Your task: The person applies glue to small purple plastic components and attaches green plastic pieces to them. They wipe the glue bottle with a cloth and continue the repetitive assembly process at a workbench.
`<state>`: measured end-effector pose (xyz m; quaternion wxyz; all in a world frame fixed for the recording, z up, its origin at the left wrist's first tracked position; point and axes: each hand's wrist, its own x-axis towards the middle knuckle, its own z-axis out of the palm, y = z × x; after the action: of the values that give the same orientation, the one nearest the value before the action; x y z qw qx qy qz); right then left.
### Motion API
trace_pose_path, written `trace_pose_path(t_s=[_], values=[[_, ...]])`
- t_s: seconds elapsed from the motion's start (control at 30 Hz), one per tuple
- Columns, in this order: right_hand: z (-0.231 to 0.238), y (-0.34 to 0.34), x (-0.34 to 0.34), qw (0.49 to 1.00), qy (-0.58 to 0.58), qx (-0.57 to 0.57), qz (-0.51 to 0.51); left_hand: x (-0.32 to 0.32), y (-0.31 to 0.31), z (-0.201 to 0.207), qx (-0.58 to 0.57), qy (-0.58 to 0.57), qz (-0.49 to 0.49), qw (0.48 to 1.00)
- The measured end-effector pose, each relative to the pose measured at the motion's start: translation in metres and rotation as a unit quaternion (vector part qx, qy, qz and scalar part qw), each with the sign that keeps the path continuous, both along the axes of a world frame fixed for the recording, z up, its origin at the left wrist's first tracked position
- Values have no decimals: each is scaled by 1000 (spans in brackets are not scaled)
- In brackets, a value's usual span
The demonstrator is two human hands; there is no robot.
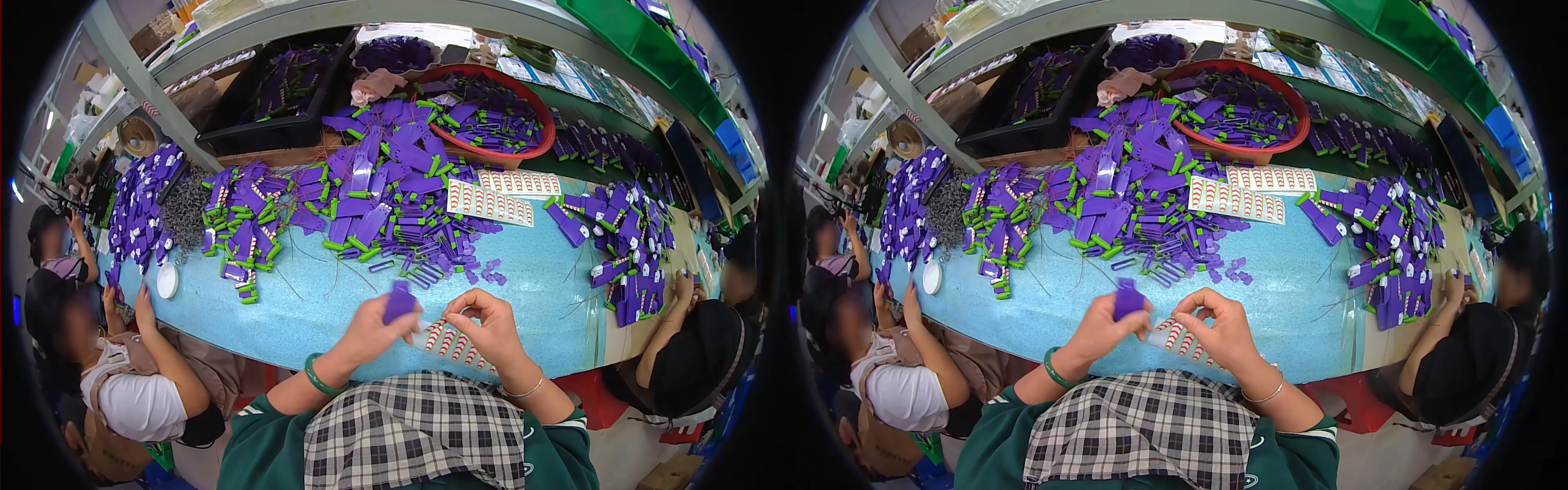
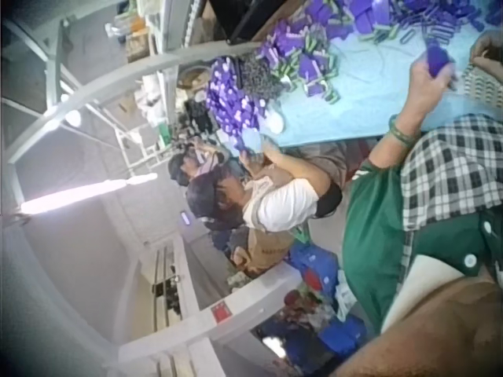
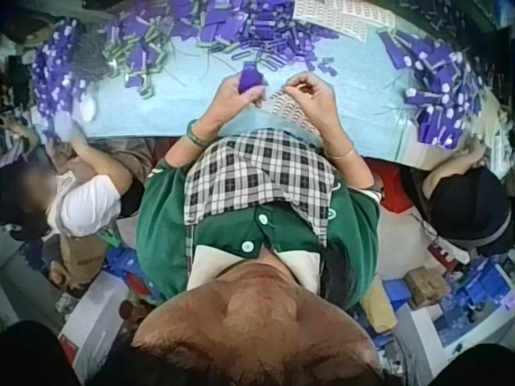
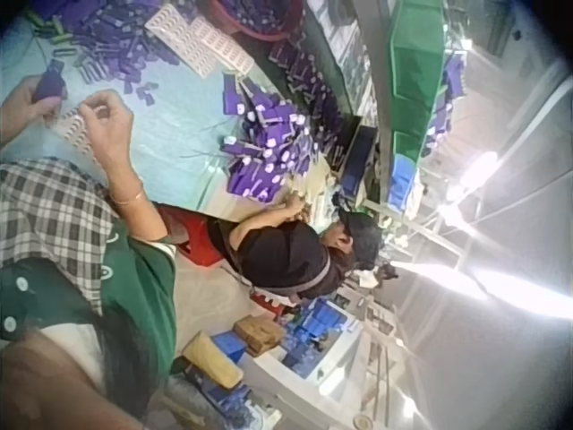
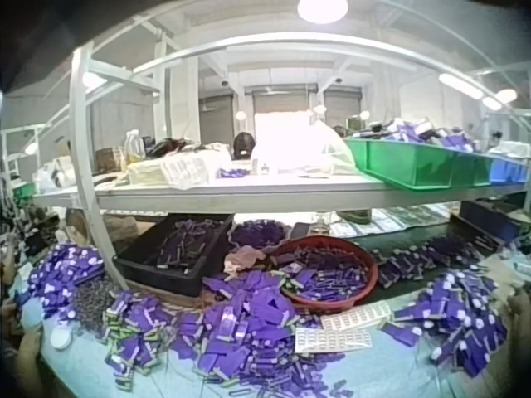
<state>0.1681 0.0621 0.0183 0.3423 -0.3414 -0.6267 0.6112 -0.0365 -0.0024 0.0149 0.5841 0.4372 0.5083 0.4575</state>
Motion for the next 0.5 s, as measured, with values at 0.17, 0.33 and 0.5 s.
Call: trace_pose_path(t_s=[0.17,0.33,0.5], values=[[21,-5,-8,981,-16,159,-108,19,7,8,-19,-9,-50,999],[7,-13,-6,992,-18,109,-66,20,11,2,-31,-113,-30,993],[-8,-16,-9,995,41,48,-71,25,8,3,-47,-211,1,976]])
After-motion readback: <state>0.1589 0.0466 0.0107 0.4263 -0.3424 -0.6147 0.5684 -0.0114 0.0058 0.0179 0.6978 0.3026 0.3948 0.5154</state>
